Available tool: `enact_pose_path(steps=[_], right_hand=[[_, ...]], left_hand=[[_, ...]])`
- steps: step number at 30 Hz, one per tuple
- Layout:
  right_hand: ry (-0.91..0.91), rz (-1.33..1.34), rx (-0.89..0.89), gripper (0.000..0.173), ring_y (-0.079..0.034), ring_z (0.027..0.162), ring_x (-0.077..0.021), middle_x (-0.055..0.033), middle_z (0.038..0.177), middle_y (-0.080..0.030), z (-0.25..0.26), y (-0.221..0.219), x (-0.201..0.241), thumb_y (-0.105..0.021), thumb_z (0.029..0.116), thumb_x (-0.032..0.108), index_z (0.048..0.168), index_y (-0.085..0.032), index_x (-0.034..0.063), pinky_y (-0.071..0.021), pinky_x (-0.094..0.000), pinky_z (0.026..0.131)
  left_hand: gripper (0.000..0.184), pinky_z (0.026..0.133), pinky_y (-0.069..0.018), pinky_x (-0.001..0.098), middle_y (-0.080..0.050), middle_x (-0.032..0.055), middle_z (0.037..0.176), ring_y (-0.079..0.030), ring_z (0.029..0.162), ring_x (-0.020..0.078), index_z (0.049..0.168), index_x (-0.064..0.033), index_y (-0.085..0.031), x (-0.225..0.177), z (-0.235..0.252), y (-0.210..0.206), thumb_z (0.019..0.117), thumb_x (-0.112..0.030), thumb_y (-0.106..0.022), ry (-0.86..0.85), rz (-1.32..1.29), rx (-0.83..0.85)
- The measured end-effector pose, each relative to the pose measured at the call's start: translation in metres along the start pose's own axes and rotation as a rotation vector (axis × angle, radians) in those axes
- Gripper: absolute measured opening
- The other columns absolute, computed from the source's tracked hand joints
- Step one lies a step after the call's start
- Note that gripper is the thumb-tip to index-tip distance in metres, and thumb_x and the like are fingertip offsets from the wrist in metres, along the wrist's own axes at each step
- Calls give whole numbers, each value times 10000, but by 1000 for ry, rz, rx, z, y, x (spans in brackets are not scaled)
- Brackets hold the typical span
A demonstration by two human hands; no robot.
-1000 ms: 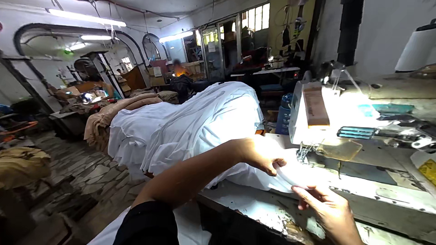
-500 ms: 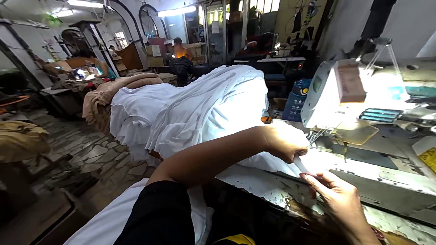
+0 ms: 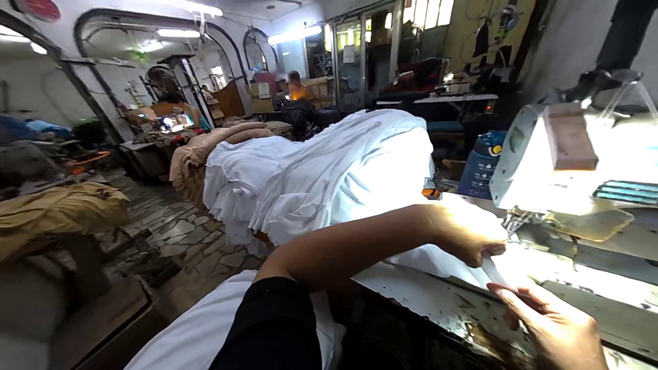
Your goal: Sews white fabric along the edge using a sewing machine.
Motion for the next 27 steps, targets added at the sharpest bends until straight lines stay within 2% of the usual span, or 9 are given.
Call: enact_pose_path(steps=[3,6,13,16,21,27], right_hand=[[30,-18,14,162,-580,589,42,-73,794,-672,0,-2,-1,-635,925,19,933,-663,-140,-513,-136,581],[70,-63,7,185,-590,597,-3,-143,811,-688,-2,-1,-2,-635,923,27,939,-690,-148,-516,-166,595],[86,-71,11,179,-608,594,-30,-157,809,-695,-5,0,-4,-631,927,25,946,-698,-140,-530,-187,594],[95,-87,3,189,-620,602,-86,-189,818,-702,-5,0,-5,-634,929,32,950,-705,-142,-539,-246,605],[89,-57,-7,179,-612,601,-56,-185,832,-703,-6,-1,-8,-628,924,19,941,-702,-143,-533,-215,599],[114,-63,-24,169,-609,602,-47,-177,836,-705,-9,0,-9,-627,923,16,944,-706,-133,-527,-194,595]], left_hand=[[218,881,-466,523,-706,191,1041,-652,1040,343,1062,0,-743,2,-5,-5,961,-175,-663,-8,5,-16],[197,881,-465,508,-711,177,999,-657,1005,325,1039,-4,-748,1,-5,-6,954,-162,-666,-11,8,-7],[195,898,-461,507,-710,177,1021,-652,1019,318,1060,-4,-739,-5,-4,-6,968,-150,-647,20,-27,25],[208,926,-457,527,-707,194,1044,-648,1047,340,1075,13,-729,-7,-6,-5,975,-149,-646,44,-31,31],[181,887,-457,528,-709,182,977,-655,988,331,992,10,-739,-7,-3,-7,948,-154,-675,25,-17,-4],[188,885,-457,511,-706,186,998,-650,996,327,1025,11,-737,-14,-2,-2,955,-148,-665,48,-10,37]])
Point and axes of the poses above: each hand's wrist, its own z-axis towards the middle knuckle, its own y-axis out of the back of the hand, x = y × z, the point moved 2 cm from there along z, towards the middle knuckle
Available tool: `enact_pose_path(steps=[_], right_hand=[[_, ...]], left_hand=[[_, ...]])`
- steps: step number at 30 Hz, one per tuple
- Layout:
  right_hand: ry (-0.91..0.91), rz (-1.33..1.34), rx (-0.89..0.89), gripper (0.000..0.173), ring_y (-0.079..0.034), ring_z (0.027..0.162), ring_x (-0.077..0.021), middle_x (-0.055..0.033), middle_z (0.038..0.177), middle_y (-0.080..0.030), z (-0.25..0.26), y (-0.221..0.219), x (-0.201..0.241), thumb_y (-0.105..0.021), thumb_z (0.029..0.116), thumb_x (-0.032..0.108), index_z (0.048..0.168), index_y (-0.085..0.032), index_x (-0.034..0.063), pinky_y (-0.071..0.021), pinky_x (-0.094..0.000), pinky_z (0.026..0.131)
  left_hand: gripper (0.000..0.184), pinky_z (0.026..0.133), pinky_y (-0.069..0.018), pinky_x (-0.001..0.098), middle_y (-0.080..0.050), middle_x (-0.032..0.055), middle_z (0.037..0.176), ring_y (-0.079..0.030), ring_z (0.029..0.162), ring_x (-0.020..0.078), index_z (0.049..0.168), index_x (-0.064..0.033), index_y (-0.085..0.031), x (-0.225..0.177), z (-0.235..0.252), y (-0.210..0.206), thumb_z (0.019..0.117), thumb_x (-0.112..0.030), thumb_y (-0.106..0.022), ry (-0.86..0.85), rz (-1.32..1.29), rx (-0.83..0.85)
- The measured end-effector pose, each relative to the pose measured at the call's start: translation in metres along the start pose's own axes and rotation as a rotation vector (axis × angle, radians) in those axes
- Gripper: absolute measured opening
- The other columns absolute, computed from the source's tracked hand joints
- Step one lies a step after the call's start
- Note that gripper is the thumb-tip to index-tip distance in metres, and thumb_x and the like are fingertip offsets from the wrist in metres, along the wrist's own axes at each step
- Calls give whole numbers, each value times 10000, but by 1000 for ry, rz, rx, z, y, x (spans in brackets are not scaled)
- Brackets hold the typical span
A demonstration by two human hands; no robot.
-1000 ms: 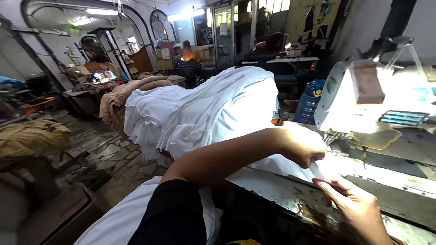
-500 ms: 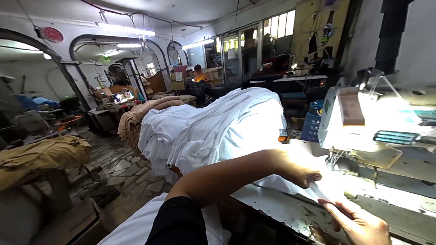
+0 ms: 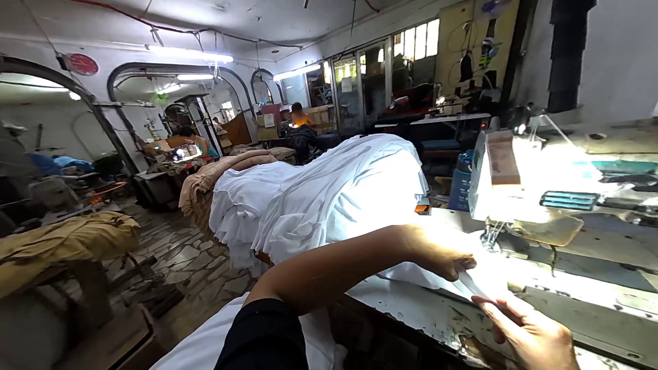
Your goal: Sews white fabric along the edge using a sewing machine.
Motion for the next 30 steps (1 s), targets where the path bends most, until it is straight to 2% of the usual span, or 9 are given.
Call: enact_pose_path(steps=[8,11,14,17,21,24,26,28,30], right_hand=[[11,21,-9,171,-615,615,-47,-201,859,-702,-2,2,-4,-626,918,1,949,-699,-151,-529,-188,609],[45,-8,-39,178,-640,651,-92,-206,855,-707,1,-2,-6,-638,915,27,929,-709,-136,-548,-231,640],[119,-17,-150,168,-660,693,-65,-137,812,-717,3,-8,-8,-671,876,77,867,-742,-75,-547,-193,672],[82,22,-111,152,-680,760,-23,-93,870,-742,0,-2,-6,-688,907,101,904,-766,-30,-557,-165,733],[71,30,-84,159,-679,764,-27,-71,887,-747,-2,-1,-13,-703,929,154,927,-781,16,-556,-170,733],[124,-3,-113,152,-690,791,-46,-79,870,-751,-1,-2,-16,-715,924,159,903,-781,24,-551,-174,751],[145,-18,-114,151,-704,814,-53,-85,877,-755,3,-2,-18,-710,928,150,908,-780,17,-560,-176,770],[164,-45,-109,157,-700,804,-56,-84,855,-749,6,-1,-22,-701,930,150,905,-780,17,-555,-180,759],[195,-100,-117,162,-696,772,-69,-79,809,-738,8,-1,-28,-697,928,160,878,-775,27,-548,-192,723]], left_hand=[[185,860,-465,510,-698,197,982,-650,974,330,1020,33,-723,0,5,-3,966,-127,-646,4,-44,17],[199,874,-470,529,-702,213,1006,-654,988,347,1052,37,-721,1,1,-2,962,-129,-657,45,-107,35],[228,875,-464,552,-682,250,1008,-639,981,374,1072,87,-692,16,2,-7,954,-106,-668,90,-225,4],[155,775,-494,533,-681,180,863,-660,860,326,949,35,-707,33,11,-19,918,-116,-687,-30,-158,-120],[181,656,-504,405,-647,66,775,-652,751,199,860,-65,-709,46,13,-30,937,-209,-630,-161,-33,-185],[195,566,-449,289,-568,8,702,-592,660,117,757,-99,-665,50,15,-36,903,-224,-635,-222,-11,-249],[159,538,-424,242,-536,-5,664,-558,613,79,710,-94,-641,42,15,-33,858,-150,-660,-196,-74,-274],[145,539,-385,252,-520,67,584,-508,549,111,664,22,-641,27,18,-29,799,58,-683,-175,-243,-330],[134,514,-333,217,-443,25,556,-455,516,78,636,-2,-616,31,21,-38,770,-8,-613,-244,-222,-437]])
Point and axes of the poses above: each hand's wrist, its own z-axis towards the middle knuckle, its own y-axis out of the back of the hand, x = y × z, the point moved 2 cm from there along z, towards the middle knuckle
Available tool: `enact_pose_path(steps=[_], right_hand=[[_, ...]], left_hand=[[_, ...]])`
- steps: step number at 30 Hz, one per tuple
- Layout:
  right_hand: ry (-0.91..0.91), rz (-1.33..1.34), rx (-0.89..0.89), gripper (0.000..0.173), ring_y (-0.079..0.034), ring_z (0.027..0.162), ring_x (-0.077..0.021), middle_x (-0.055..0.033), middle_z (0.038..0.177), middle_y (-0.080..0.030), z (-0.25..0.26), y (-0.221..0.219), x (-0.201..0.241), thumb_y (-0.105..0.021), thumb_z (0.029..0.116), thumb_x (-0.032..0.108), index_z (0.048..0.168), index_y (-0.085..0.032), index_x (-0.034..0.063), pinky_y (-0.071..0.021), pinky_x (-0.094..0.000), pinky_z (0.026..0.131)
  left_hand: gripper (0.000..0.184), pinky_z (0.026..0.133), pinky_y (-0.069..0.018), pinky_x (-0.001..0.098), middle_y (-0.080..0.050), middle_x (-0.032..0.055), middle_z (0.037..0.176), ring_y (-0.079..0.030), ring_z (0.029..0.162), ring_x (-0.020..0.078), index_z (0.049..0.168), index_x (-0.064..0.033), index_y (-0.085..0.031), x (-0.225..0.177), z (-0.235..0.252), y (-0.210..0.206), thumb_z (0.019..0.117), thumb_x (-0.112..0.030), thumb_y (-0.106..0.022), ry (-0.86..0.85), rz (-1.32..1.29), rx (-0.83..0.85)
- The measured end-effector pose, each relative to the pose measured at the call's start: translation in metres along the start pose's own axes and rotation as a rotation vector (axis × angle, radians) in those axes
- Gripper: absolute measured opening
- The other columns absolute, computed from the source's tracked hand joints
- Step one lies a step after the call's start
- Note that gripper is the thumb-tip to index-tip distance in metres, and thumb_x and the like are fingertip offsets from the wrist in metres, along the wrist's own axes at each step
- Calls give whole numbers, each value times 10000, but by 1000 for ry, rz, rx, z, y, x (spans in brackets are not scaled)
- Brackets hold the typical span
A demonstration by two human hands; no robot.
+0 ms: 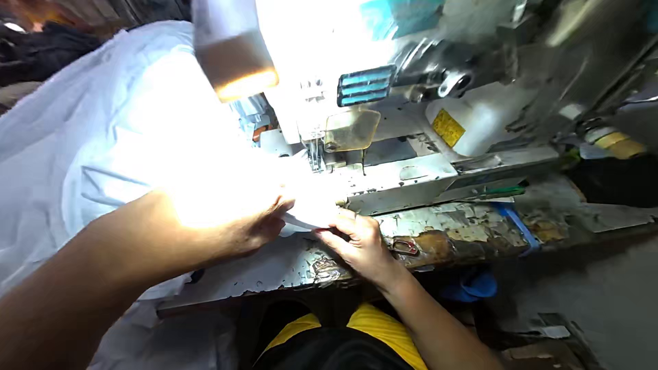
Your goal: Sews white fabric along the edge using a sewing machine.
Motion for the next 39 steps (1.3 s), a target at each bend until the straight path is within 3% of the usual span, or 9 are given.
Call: enact_pose_path(steps=[2,5,17,22,26,30,33,37,39], right_hand=[[40,-42,1,167,-697,753,-89,-77,793,-734,0,-1,-5,-690,938,170,873,-770,39,-549,-208,695],[58,-61,13,165,-704,750,-103,-73,808,-747,-1,-2,-9,-684,957,176,906,-784,55,-558,-228,691],[74,-57,35,167,-667,704,-94,-61,763,-718,1,2,-12,-682,973,202,949,-790,77,-526,-221,663],[90,-50,28,173,-647,688,-88,-56,752,-707,5,4,-11,-665,981,191,949,-790,76,-511,-214,647],[105,-51,24,184,-639,670,-98,-68,729,-690,10,4,-9,-674,980,204,944,-783,61,-501,-219,631],[103,-37,12,178,-670,706,-83,-67,757,-716,12,6,-8,-668,978,190,943,-786,61,-523,-206,654],[100,-43,5,181,-659,694,-88,-69,748,-708,11,5,-10,-681,971,198,931,-781,52,-513,-209,644],[96,-28,-3,169,-693,746,-82,-75,795,-738,10,6,-9,-664,971,176,938,-782,59,-538,-205,683],[83,-25,1,174,-684,733,-82,-76,788,-733,10,5,-9,-687,967,193,932,-783,52,-534,-204,678]], left_hand=[[193,514,-308,249,-437,0,576,-450,528,86,651,-53,-610,9,-4,0,840,-95,-607,-6,61,9],[240,474,-355,253,-443,-94,627,-497,556,55,709,-230,-596,17,-5,10,904,-334,-502,-5,314,79],[282,542,-362,354,-479,-71,624,-550,619,129,661,-229,-564,25,0,16,905,-361,-512,-74,340,-10],[274,603,-343,337,-452,-83,645,-495,643,108,705,-236,-554,21,-9,10,955,-340,-508,-59,280,-58],[277,522,-344,333,-439,-84,607,-498,564,104,671,-242,-554,26,-1,18,918,-364,-518,-47,339,-75],[320,551,-339,323,-426,-77,595,-465,548,100,679,-225,-520,15,0,18,978,-334,-485,-68,333,-84],[324,499,-313,335,-427,-71,580,-471,518,113,648,-221,-519,20,7,26,907,-416,-538,-62,396,-80],[358,492,-327,295,-425,-97,596,-467,523,79,693,-242,-561,10,5,23,952,-487,-525,-94,348,-49],[371,503,-325,332,-426,-68,571,-485,518,114,653,-214,-525,16,10,25,912,-477,-559,-77,373,-69]])
Point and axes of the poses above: each hand's wrist, its own z-axis towards the middle knuckle, its own y-axis out of the back of the hand, x = y × z, the point moved 2 cm from there along z, towards the middle knuckle
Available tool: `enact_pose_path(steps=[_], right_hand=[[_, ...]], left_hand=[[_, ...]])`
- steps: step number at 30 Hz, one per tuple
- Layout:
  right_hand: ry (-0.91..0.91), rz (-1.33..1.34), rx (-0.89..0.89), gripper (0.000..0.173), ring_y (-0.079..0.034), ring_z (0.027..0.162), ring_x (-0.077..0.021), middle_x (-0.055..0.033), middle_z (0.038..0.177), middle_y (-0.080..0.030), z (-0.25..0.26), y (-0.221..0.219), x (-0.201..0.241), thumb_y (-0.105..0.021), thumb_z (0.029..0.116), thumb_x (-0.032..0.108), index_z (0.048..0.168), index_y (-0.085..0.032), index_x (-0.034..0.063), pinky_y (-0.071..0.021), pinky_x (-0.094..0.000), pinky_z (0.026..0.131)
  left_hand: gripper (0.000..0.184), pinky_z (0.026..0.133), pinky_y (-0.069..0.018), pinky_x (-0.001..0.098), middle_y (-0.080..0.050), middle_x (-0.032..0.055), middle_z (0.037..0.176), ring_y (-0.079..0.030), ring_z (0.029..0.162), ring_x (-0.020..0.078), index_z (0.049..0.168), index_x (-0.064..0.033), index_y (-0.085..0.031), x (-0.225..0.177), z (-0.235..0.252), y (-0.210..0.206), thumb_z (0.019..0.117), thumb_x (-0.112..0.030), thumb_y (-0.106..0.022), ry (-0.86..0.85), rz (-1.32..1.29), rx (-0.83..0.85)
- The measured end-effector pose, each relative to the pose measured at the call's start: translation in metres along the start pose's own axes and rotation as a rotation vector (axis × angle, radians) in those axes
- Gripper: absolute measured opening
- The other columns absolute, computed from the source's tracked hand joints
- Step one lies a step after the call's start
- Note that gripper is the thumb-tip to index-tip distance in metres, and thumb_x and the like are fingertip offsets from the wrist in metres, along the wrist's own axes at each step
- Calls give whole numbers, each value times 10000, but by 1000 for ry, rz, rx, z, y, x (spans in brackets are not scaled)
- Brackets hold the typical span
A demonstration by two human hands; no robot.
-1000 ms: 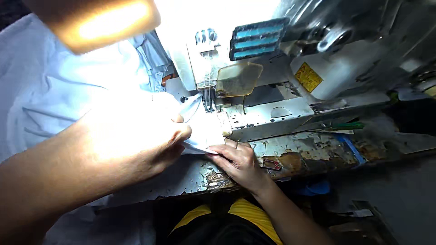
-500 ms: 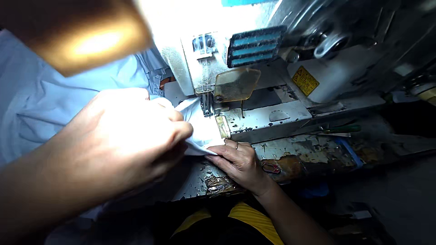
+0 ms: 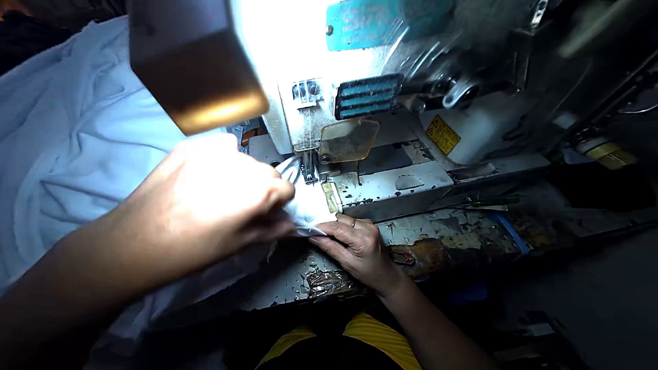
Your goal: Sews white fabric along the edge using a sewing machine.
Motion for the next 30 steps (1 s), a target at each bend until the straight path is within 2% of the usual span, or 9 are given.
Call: enact_pose_path(steps=[5,13,15,17,18,20,21,24,30], right_hand=[[-21,44,3,171,-690,772,-64,-73,817,-742,0,1,-1,-659,965,169,940,-784,56,-537,-186,705],[-46,62,-6,174,-699,804,-39,-63,854,-755,0,-1,1,-692,966,202,938,-785,57,-546,-172,733],[-83,81,9,152,-697,803,-38,-64,858,-752,-2,1,5,-698,955,167,935,-780,41,-553,-169,743],[-106,127,8,129,-682,802,-30,-75,844,-739,-7,6,18,-685,929,112,909,-758,7,-545,-146,763],[-109,139,6,125,-680,809,-30,-80,837,-732,-11,8,26,-677,924,99,902,-746,-2,-541,-139,775],[-104,135,2,145,-664,790,-36,-87,815,-710,-16,13,36,-681,946,119,900,-733,-9,-529,-132,761],[-101,129,3,156,-664,780,-39,-89,809,-709,-17,15,38,-684,954,128,900,-734,-9,-529,-132,753],[-88,120,7,155,-665,778,-44,-90,801,-710,-14,14,39,-685,952,122,895,-738,-12,-526,-133,746],[-92,110,-20,150,-675,782,-40,-96,809,-723,-3,5,22,-693,936,114,886,-748,-17,-533,-132,762]], left_hand=[[348,559,-400,308,-481,-79,611,-543,602,110,687,-221,-600,-12,-2,-3,955,-434,-536,-44,-22,5],[385,569,-353,315,-449,-73,555,-518,598,121,625,-191,-578,-3,3,-8,933,-421,-584,-68,-49,20],[402,590,-340,331,-440,-63,587,-509,635,141,638,-186,-572,1,2,-11,897,-491,-607,-12,-39,-32],[418,720,-385,398,-548,-53,704,-558,806,191,742,-179,-646,-8,-7,-23,877,-574,-618,15,-58,-131],[400,857,-414,474,-658,-36,829,-606,997,247,822,-176,-695,-16,-15,-35,873,-568,-637,27,-80,-158],[262,1084,-366,601,-741,-13,1137,-537,1347,317,968,-171,-737,-27,-31,-64,928,-399,-616,63,-75,-167],[205,1109,-335,610,-744,-9,1180,-513,1386,317,982,-163,-735,-29,-36,-75,966,-269,-561,92,-70,-198],[240,1109,-336,584,-763,-20,1093,-563,1335,283,954,-151,-734,-30,-35,-80,971,-116,-498,162,-55,-257],[244,1126,-341,594,-756,-15,982,-604,1278,282,968,-146,-730,-6,-20,-69,917,-107,-494,141,-110,-142]])
Point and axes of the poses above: each hand's wrist, its own z-axis towards the middle knuckle, its own y-axis out of the back of the hand, x = y × z, the point moved 2 cm from there along z, towards the middle knuckle
